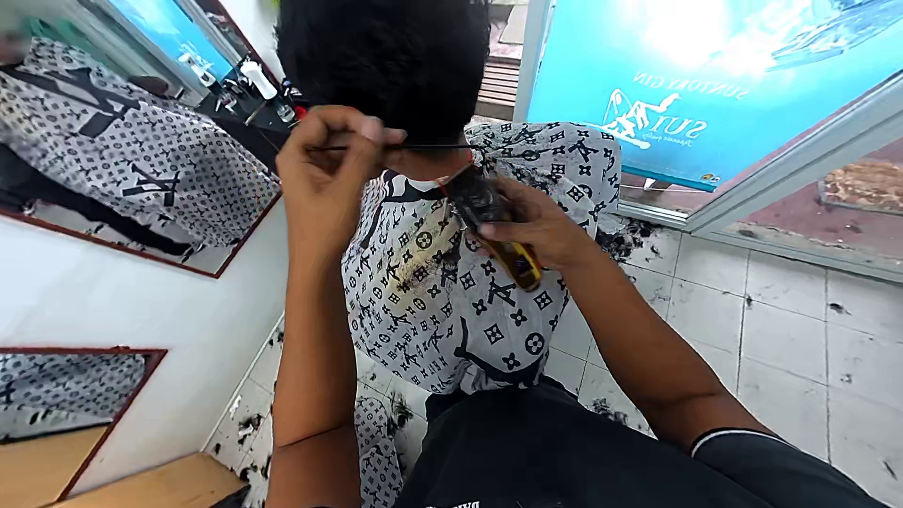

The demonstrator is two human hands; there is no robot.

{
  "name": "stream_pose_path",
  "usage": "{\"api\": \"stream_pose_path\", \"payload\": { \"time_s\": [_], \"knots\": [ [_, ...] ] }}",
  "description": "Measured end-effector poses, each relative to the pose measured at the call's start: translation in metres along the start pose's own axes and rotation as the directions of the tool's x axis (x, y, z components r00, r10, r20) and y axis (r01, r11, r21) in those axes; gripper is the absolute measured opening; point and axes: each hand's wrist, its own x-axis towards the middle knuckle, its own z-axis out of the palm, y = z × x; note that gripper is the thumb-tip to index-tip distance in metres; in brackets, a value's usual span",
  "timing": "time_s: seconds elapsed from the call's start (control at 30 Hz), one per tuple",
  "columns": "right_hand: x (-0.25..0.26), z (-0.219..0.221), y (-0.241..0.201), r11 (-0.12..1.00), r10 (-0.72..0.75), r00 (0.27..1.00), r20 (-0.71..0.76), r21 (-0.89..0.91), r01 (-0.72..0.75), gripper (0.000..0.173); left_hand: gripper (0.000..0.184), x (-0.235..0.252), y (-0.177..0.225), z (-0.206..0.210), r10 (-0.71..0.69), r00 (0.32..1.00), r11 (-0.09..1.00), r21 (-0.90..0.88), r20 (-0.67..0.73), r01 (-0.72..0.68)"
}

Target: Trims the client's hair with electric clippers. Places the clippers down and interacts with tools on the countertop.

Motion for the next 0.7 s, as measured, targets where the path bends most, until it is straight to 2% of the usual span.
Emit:
{"api": "stream_pose_path", "payload": {
  "time_s": [0.03, 0.07, 0.1, 0.2, 0.27, 0.3, 0.4, 0.57, 0.7],
  "knots": [
    [-0.007, 0.000, 0.005, 0.982, 0.016, 1.000, 0.000, 0.190, -0.016, 0.056, 0.010, 0.001, -0.009, -0.012, -0.012, 1.000, 0.999, -0.030, -0.024, 0.011],
    [-0.012, 0.002, 0.009, 0.953, 0.037, 0.999, -0.032, 0.302, -0.026, 0.053, 0.011, 0.002, -0.020, -0.022, -0.021, 0.999, 0.999, -0.043, -0.029, 0.020],
    [-0.012, 0.008, 0.010, 0.944, 0.072, 0.993, -0.092, 0.327, -0.038, 0.048, 0.015, 0.003, -0.032, -0.031, -0.030, 0.999, 0.998, -0.054, -0.012, 0.029],
    [0.003, 0.041, 0.012, 0.979, 0.160, 0.931, -0.329, 0.171, -0.108, 0.034, 0.014, -0.003, -0.060, -0.048, -0.064, 0.997, 0.992, -0.109, 0.051, 0.069],
    [0.020, 0.059, 0.017, 0.982, 0.169, 0.909, -0.381, 0.142, -0.123, 0.032, 0.007, -0.003, -0.074, -0.051, -0.091, 0.996, 0.988, -0.121, 0.013, 0.092],
    [0.028, 0.067, 0.020, 0.983, 0.161, 0.906, -0.392, 0.143, -0.113, 0.032, 0.007, -0.002, -0.080, -0.049, -0.111, 0.994, 0.989, -0.103, -0.011, 0.110],
    [0.046, 0.081, 0.024, 0.985, 0.140, 0.894, -0.426, 0.153, -0.081, 0.031, 0.025, 0.002, -0.093, -0.039, -0.169, 0.985, 0.986, 0.002, -0.014, 0.169],
    [0.056, 0.081, 0.032, 0.974, 0.158, 0.894, -0.419, 0.217, -0.070, 0.031, 0.038, 0.007, -0.105, -0.017, -0.202, 0.978, 0.977, 0.063, -0.052, 0.206],
    [0.061, 0.089, 0.034, 0.990, -0.033, 0.909, -0.417, 0.110, 0.086, 0.039, 0.033, 0.005, -0.111, -0.015, -0.194, 0.977, 0.981, 0.006, -0.090, 0.195]
  ]
}}
